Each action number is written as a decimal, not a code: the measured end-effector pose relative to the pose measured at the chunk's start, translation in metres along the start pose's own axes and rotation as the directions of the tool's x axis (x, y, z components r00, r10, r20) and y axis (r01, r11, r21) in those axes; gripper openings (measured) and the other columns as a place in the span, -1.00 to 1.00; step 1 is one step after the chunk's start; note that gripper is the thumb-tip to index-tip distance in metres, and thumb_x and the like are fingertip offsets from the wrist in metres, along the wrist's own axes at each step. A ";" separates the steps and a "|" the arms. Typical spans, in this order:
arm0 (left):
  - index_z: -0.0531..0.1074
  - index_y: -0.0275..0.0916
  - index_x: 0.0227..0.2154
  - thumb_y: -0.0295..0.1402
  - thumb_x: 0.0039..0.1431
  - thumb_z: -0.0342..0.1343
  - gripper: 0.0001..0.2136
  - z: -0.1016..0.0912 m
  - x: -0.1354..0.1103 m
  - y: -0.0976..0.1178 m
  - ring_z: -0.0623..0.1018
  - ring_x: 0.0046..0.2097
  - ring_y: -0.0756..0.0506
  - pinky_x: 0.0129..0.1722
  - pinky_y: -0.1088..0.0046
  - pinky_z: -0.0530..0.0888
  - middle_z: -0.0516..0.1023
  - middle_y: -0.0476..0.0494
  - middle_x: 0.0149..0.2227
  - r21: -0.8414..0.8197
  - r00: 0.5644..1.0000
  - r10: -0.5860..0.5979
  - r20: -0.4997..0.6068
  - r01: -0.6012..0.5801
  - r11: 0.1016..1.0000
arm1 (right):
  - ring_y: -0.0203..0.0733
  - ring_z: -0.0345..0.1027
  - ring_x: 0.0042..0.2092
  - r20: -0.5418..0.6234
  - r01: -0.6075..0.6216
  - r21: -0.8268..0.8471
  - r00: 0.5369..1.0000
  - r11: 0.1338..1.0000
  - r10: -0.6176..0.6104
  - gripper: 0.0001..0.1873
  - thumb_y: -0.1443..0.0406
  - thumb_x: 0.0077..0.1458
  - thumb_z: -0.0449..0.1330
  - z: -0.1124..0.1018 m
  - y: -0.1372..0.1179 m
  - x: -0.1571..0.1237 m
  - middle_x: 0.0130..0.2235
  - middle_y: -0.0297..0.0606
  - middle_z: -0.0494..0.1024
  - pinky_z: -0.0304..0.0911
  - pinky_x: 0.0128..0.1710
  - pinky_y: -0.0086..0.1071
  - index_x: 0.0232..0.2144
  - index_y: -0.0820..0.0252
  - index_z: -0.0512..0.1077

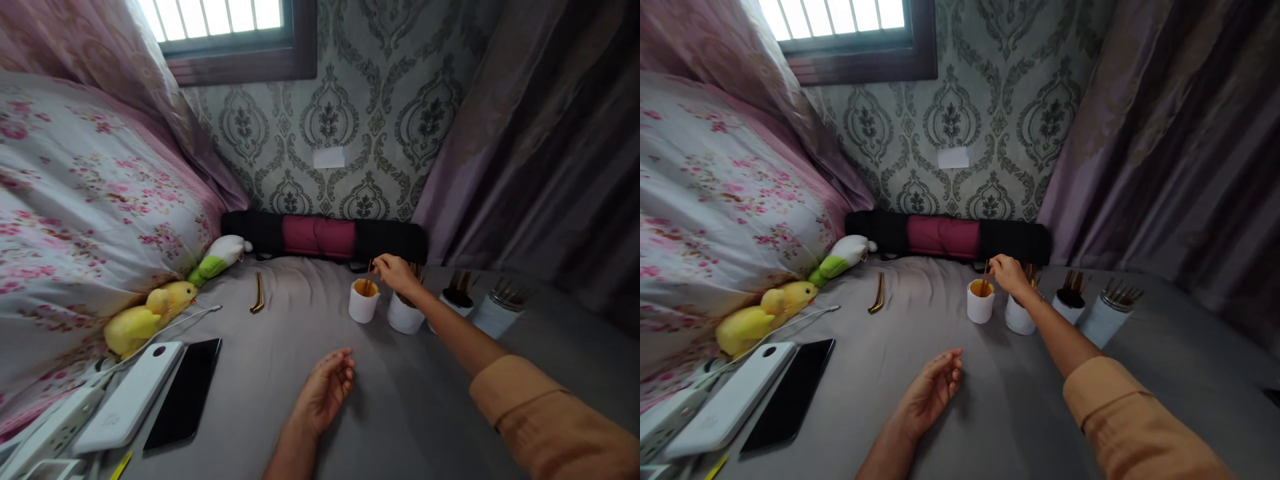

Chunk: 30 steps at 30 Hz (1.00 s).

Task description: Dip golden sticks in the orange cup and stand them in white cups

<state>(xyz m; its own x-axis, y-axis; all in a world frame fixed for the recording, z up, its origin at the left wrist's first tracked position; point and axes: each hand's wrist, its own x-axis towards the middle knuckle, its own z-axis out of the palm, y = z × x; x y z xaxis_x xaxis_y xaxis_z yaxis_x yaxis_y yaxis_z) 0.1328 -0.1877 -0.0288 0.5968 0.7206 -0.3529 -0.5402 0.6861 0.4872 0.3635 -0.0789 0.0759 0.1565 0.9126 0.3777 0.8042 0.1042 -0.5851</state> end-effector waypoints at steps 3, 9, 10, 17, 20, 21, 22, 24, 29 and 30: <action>0.36 -0.38 -0.26 -0.39 -0.02 0.10 -0.77 0.001 0.001 0.000 0.39 -0.48 0.09 -0.52 0.61 0.28 0.40 -0.10 -0.44 0.003 1.000 0.002 -0.009 -0.002 1.000 | -0.37 0.28 -0.55 0.011 0.005 -0.024 1.000 1.000 -0.005 -0.72 0.25 0.05 -0.05 0.000 0.000 0.000 -0.48 -0.27 0.50 0.10 -0.51 -0.51 -0.49 0.22 0.41; 0.35 -0.38 -0.26 -0.40 -0.01 0.10 -0.77 0.004 -0.001 0.002 0.38 -0.48 0.09 -0.52 0.61 0.28 0.40 -0.10 -0.44 -0.005 1.000 0.004 -0.013 -0.004 1.000 | -0.36 0.30 -0.51 0.049 -0.013 -0.039 0.999 0.999 0.015 -0.76 0.27 0.03 -0.03 0.002 -0.004 0.002 -0.48 -0.29 0.50 0.09 -0.51 -0.52 -0.47 0.22 0.41; 0.35 -0.38 -0.26 -0.40 -0.01 0.09 -0.77 0.004 -0.002 0.002 0.38 -0.48 0.09 -0.52 0.61 0.28 0.40 -0.10 -0.44 -0.005 1.000 0.003 -0.014 -0.003 1.000 | -0.35 0.31 -0.51 0.055 -0.015 -0.039 0.998 0.999 0.017 -0.76 0.27 0.03 -0.03 0.002 -0.005 0.003 -0.48 -0.29 0.50 0.10 -0.51 -0.52 -0.47 0.23 0.41; 0.34 -0.39 -0.25 -0.40 -0.01 0.08 -0.77 0.004 0.000 0.002 0.38 -0.49 0.09 -0.53 0.61 0.28 0.40 -0.09 -0.44 -0.003 1.000 -0.001 -0.019 0.001 1.000 | -0.35 0.31 -0.53 0.096 -0.018 -0.029 0.995 0.999 0.021 -0.77 0.27 0.01 0.00 0.006 -0.010 0.009 -0.47 -0.27 0.51 0.14 -0.50 -0.51 -0.46 0.24 0.42; 0.33 -0.39 -0.26 -0.40 0.00 0.08 -0.77 0.003 0.001 0.002 0.38 -0.49 0.09 -0.54 0.62 0.27 0.39 -0.09 -0.44 -0.008 1.000 -0.002 -0.024 0.002 1.000 | -0.38 0.29 -0.57 0.144 -0.015 0.018 0.990 1.000 0.012 -0.76 0.26 0.02 -0.02 0.009 -0.008 0.013 -0.47 -0.28 0.51 0.14 -0.54 -0.53 -0.46 0.24 0.41; 0.33 -0.39 -0.26 -0.40 -0.01 0.08 -0.77 0.003 0.001 0.002 0.38 -0.49 0.09 -0.54 0.62 0.27 0.39 -0.09 -0.44 -0.009 1.000 0.000 -0.024 0.000 1.000 | -0.38 0.29 -0.57 0.161 -0.015 0.035 0.987 0.999 0.009 -0.76 0.26 0.02 -0.02 0.010 -0.008 0.015 -0.47 -0.28 0.51 0.14 -0.55 -0.53 -0.46 0.24 0.41; 0.33 -0.39 -0.26 -0.40 -0.01 0.08 -0.77 0.004 0.001 0.002 0.38 -0.49 0.09 -0.54 0.62 0.27 0.39 -0.09 -0.44 -0.009 1.000 0.001 -0.023 -0.001 1.000 | -0.39 0.28 -0.58 0.177 -0.014 0.048 0.984 0.999 0.005 -0.75 0.26 0.02 -0.03 0.011 -0.007 0.017 -0.47 -0.29 0.50 0.14 -0.56 -0.54 -0.46 0.25 0.41; 0.33 -0.39 -0.25 -0.41 -0.01 0.08 -0.77 0.004 0.001 0.002 0.38 -0.49 0.09 -0.54 0.62 0.27 0.40 -0.10 -0.44 -0.008 1.000 0.001 -0.023 -0.002 1.000 | -0.40 0.27 -0.59 0.200 -0.007 0.061 0.980 0.998 -0.006 -0.74 0.26 0.02 -0.03 0.012 -0.008 0.020 -0.48 -0.29 0.50 0.14 -0.58 -0.55 -0.47 0.26 0.42; 0.33 -0.40 -0.25 -0.41 0.00 0.08 -0.77 0.005 0.001 0.003 0.38 -0.50 0.09 -0.55 0.62 0.27 0.39 -0.09 -0.45 -0.007 1.000 0.000 -0.026 -0.001 1.000 | -0.41 0.25 -0.62 0.240 -0.007 0.024 0.971 1.000 0.001 -0.72 0.25 0.03 -0.05 0.009 -0.011 0.022 -0.50 -0.30 0.49 0.11 -0.61 -0.55 -0.47 0.26 0.42; 0.33 -0.40 -0.25 -0.41 0.00 0.08 -0.77 0.005 0.001 0.003 0.38 -0.50 0.09 -0.55 0.62 0.27 0.39 -0.09 -0.45 -0.006 1.000 0.001 -0.026 -0.002 1.000 | -0.42 0.25 -0.62 0.247 0.002 0.006 0.969 1.000 -0.004 -0.72 0.25 0.03 -0.05 0.008 -0.011 0.022 -0.50 -0.30 0.50 0.11 -0.61 -0.56 -0.47 0.25 0.42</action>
<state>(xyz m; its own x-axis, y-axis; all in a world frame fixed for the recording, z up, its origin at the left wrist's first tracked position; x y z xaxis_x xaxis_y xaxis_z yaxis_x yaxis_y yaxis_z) 0.1345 -0.1853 -0.0241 0.5805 0.7239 -0.3727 -0.5449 0.6855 0.4828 0.3533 -0.0573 0.0853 0.0072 0.9816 0.1910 0.8009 0.1087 -0.5889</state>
